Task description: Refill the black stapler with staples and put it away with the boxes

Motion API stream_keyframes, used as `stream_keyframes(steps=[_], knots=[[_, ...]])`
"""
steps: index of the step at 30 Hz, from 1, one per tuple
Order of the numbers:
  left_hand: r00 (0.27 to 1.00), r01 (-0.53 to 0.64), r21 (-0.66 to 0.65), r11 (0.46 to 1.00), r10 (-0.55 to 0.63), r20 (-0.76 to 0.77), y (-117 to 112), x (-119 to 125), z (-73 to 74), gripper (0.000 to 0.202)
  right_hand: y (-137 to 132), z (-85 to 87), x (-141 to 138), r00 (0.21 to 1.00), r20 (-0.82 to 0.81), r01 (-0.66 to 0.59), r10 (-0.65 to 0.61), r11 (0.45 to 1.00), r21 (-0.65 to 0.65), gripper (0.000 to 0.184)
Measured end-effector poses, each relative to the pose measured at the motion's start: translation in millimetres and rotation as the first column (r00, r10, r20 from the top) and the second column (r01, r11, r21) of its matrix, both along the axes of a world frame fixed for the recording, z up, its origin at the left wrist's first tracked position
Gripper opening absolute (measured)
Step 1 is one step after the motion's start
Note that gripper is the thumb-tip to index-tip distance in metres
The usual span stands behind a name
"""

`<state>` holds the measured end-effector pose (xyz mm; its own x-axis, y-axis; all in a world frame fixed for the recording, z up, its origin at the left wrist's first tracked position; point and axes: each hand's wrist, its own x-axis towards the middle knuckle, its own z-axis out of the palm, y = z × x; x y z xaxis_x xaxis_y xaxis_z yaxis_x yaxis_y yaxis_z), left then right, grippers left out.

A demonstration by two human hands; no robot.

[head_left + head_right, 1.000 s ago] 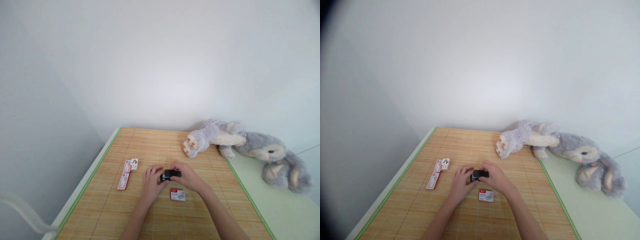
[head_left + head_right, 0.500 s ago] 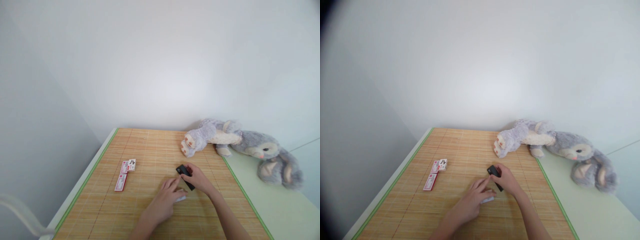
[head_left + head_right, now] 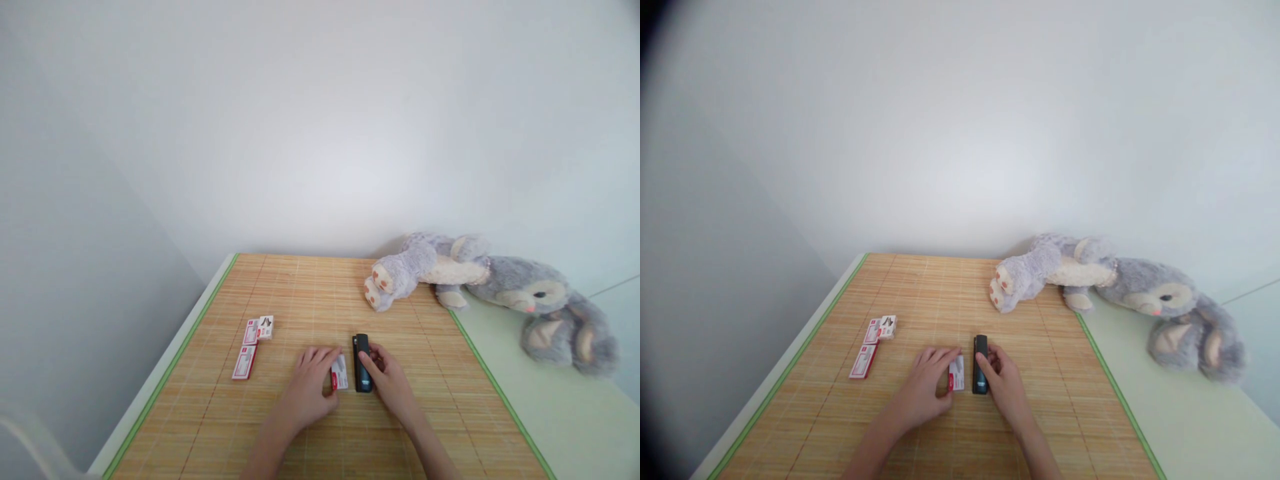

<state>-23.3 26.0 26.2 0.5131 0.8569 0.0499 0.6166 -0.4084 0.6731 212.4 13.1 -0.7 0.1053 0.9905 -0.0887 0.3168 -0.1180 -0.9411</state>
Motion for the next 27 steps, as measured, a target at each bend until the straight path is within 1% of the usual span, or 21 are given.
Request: stream_keyframes(steps=[3,5,6,7,8,9,10,11,12,13,14,15,17,18,20,23,25,27], knots=[[1.000,0.006,-0.018,1.000,-0.006,0.027,-3.1,9.5,-0.3,0.094,3.2,-1.6,-16.6,0.999,-0.033,-0.006,0.007,1.000,0.008,0.059],[0.998,-0.003,-0.030,1.000,0.005,0.056,-5.7,6.5,-1.7,0.094,3.9,-1.0,-18.4,0.999,-0.052,-0.006,0.006,1.000,0.005,0.062],[0.997,-0.033,-0.023,0.999,0.034,0.068,-6.9,0.2,-3.4,0.090,3.0,-0.7,-17.1,0.998,-0.065,0.000,0.000,1.000,0.000,0.064],[0.993,-0.093,0.002,0.996,0.092,0.073,-8.2,-9.4,-5.7,0.083,1.1,-0.6,-14.9,0.997,-0.078,0.012,-0.012,1.000,-0.006,0.066],[0.981,-0.187,0.045,0.981,0.183,0.068,-9.4,-22.4,-8.7,0.072,-1.4,-0.6,-12.3,0.996,-0.089,0.029,-0.030,0.999,-0.014,0.068],[0.950,-0.312,0.103,0.944,0.308,0.059,-10.6,-38.1,-12.2,0.058,-4.4,-0.7,-9.7,0.994,-0.097,0.050,-0.051,0.999,-0.020,0.068],[0.892,-0.450,0.172,0.876,0.449,0.047,-11.7,-55.6,-16.0,0.045,-7.4,-0.9,-7.6,0.992,-0.101,0.067,-0.069,0.997,-0.024,0.068],[0.809,-0.577,0.236,0.782,0.588,0.031,-12.7,-73.9,-19.9,0.038,-10.1,-1.0,-6.2,0.992,-0.100,0.080,-0.082,0.997,-0.023,0.067],[0.709,-0.678,0.286,0.677,0.706,0.011,-13.6,-91.6,-23.5,0.038,-12.3,-1.0,-5.7,0.992,-0.094,0.087,-0.088,0.996,-0.016,0.066],[0.635,-0.732,0.308,0.607,0.773,-0.014,-14.4,-107.5,-26.8,0.042,-13.7,-0.9,-6.1,0.992,-0.090,0.090,-0.090,0.996,-0.003,0.064],[0.602,-0.754,0.305,0.582,0.798,-0.033,-15.3,-120.4,-29.4,0.045,-14.4,-0.7,-7.1,0.992,-0.088,0.090,-0.089,0.996,0.012,0.062],[0.606,-0.754,0.284,0.592,0.794,-0.047,-16.2,-129.4,-31.4,0.048,-14.6,-0.4,-8.6,0.992,-0.089,0.090,-0.087,0.996,0.027,0.061],[0.677,-0.710,0.205,0.673,0.734,-0.065,-18.6,-135.0,-33.4,0.051,-13.9,0.1,-11.8,0.992,-0.098,0.090,-0.085,0.995,0.052,0.057],[0.714,-0.680,0.160,0.715,0.696,-0.073,-20.2,-132.2,-33.8,0.052,-13.5,0.3,-13.1,0.992,-0.102,0.084,-0.078,0.995,0.057,0.055],[0.778,-0.619,0.070,0.782,0.623,-0.088,-23.9,-119.8,-33.5,0.056,-13.3,0.7,-14.2,0.993,-0.100,0.066,-0.060,0.996,0.061,0.053],[0.881,-0.472,-0.056,0.880,0.470,-0.053,-28.1,-102.4,-31.0,0.070,-14.3,1.5,-13.1,0.996,-0.085,0.035,-0.030,0.998,0.059,0.051],[0.930,-0.367,-0.124,0.922,0.369,-0.009,-27.2,-99.0,-25.8,0.075,-15.1,2.0,-12.0,0.997,-0.077,0.027,-0.023,0.998,0.061,0.051],[0.947,-0.317,-0.171,0.933,0.322,0.000,-22.5,-98.5,-15.9,0.070,-15.4,2.2,-11.7,0.997,-0.070,0.033,-0.029,0.997,0.070,0.050]])
